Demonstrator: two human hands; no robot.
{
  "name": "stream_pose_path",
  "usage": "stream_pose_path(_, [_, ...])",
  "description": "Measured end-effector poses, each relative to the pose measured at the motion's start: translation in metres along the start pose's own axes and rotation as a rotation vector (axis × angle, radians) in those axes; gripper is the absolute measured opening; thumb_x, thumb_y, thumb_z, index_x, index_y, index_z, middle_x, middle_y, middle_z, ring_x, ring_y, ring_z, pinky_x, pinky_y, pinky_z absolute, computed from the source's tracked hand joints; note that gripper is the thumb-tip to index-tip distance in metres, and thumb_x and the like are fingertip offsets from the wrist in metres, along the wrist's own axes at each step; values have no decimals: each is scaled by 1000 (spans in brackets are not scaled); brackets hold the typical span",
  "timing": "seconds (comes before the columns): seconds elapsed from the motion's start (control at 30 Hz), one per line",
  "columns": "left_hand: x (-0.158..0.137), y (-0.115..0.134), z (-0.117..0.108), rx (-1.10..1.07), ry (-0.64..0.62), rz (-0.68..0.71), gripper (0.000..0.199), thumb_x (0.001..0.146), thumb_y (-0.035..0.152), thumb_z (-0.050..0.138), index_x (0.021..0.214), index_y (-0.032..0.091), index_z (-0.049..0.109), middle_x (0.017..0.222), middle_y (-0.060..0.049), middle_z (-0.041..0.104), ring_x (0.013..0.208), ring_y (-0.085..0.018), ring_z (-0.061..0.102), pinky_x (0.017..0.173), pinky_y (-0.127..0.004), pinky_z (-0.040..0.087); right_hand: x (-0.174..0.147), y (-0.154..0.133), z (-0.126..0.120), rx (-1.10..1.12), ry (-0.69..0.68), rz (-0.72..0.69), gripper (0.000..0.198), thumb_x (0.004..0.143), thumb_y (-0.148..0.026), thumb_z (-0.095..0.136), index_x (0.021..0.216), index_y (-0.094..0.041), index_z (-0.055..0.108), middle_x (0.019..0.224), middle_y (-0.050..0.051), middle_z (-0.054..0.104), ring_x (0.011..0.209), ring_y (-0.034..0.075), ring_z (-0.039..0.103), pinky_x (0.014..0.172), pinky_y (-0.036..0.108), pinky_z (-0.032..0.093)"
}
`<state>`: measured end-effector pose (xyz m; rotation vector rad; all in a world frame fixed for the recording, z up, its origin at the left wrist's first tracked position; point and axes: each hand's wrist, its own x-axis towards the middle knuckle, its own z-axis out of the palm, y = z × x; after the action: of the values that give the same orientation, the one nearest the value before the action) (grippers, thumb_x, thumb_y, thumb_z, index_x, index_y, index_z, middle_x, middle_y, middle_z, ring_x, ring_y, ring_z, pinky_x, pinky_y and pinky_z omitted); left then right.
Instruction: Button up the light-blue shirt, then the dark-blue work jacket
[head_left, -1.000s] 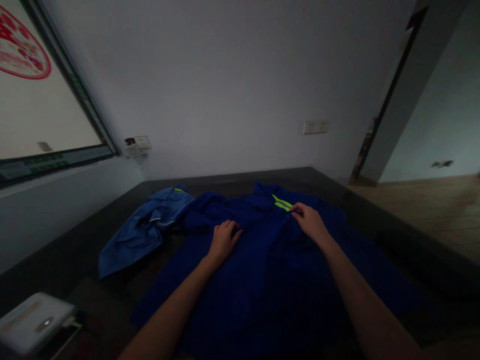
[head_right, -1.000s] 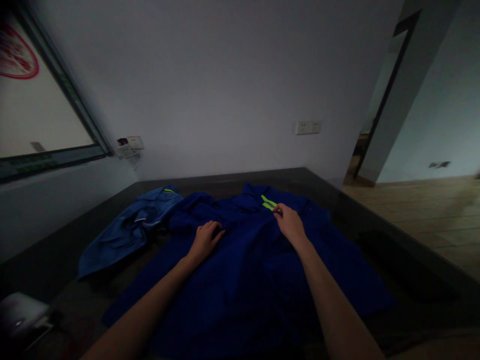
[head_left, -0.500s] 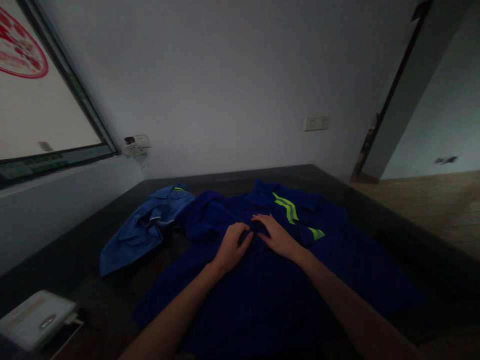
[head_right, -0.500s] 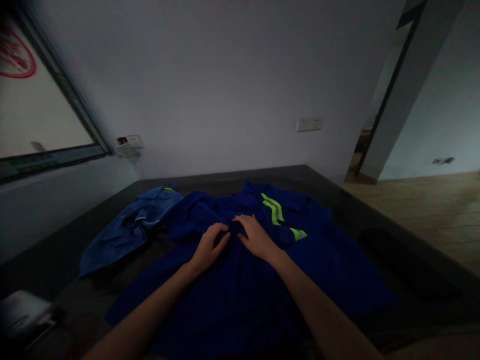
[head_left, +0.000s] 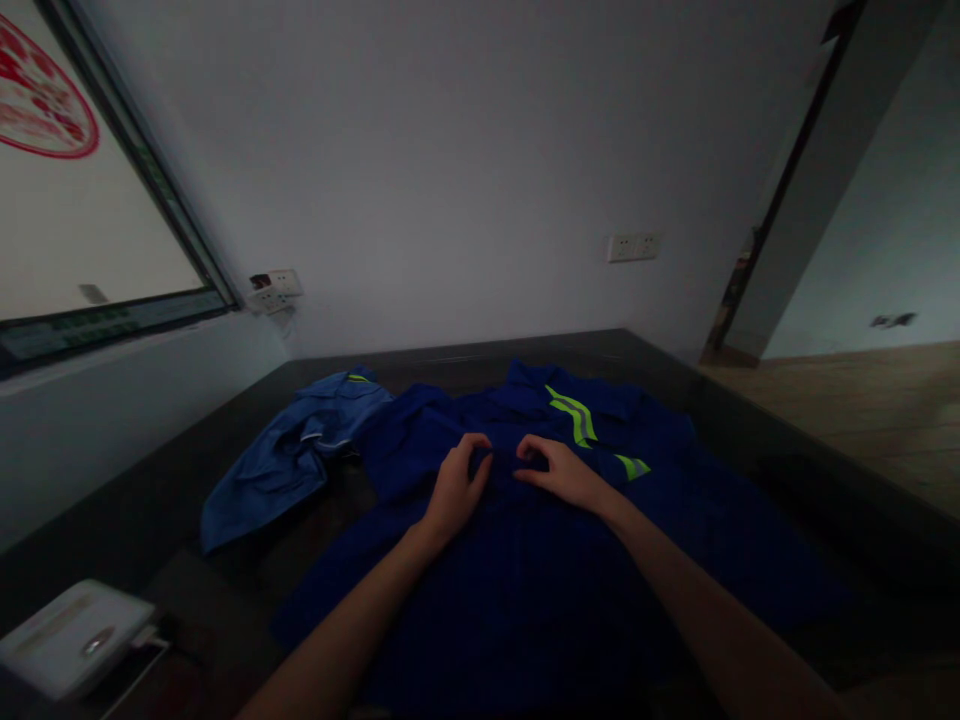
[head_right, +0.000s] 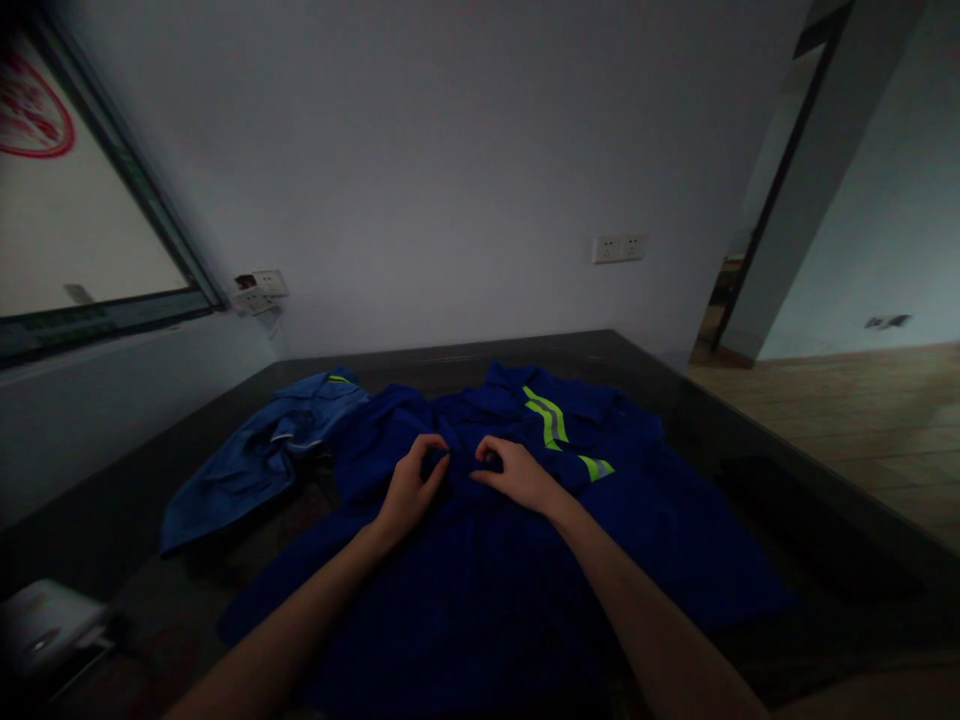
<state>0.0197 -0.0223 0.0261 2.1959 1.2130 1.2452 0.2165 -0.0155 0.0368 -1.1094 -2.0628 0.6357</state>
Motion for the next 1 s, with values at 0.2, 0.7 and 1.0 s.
stream_pose_path(0.2, [-1,0,1,192,-87,93,22,86,12,39,85,21,59,98,-5,58,96,-19,53,86,-34,40,2,3,5,10,43,43,8,75,-24,63,81,-19,64,82,2,67,82,19,60,74,29,44])
stream_pose_path(0.7, [0,-6,8,150,-49,13,8,83,29,57,86,21,60,103,-5,53,102,-22,49,90,-38,39,-1,-5,6,-9,79,-38,10,80,-20,59,86,-19,67,84,3,67,83,18,60,76,29,43])
stream_pose_path(1.0, [-1,-6,10,108,-51,-16,12,85,31,55,83,21,60,98,-4,54,96,-20,51,87,-34,41,-3,-8,8,26,72,-37,11,82,-21,58,88,-19,67,86,3,67,86,18,60,79,30,43])
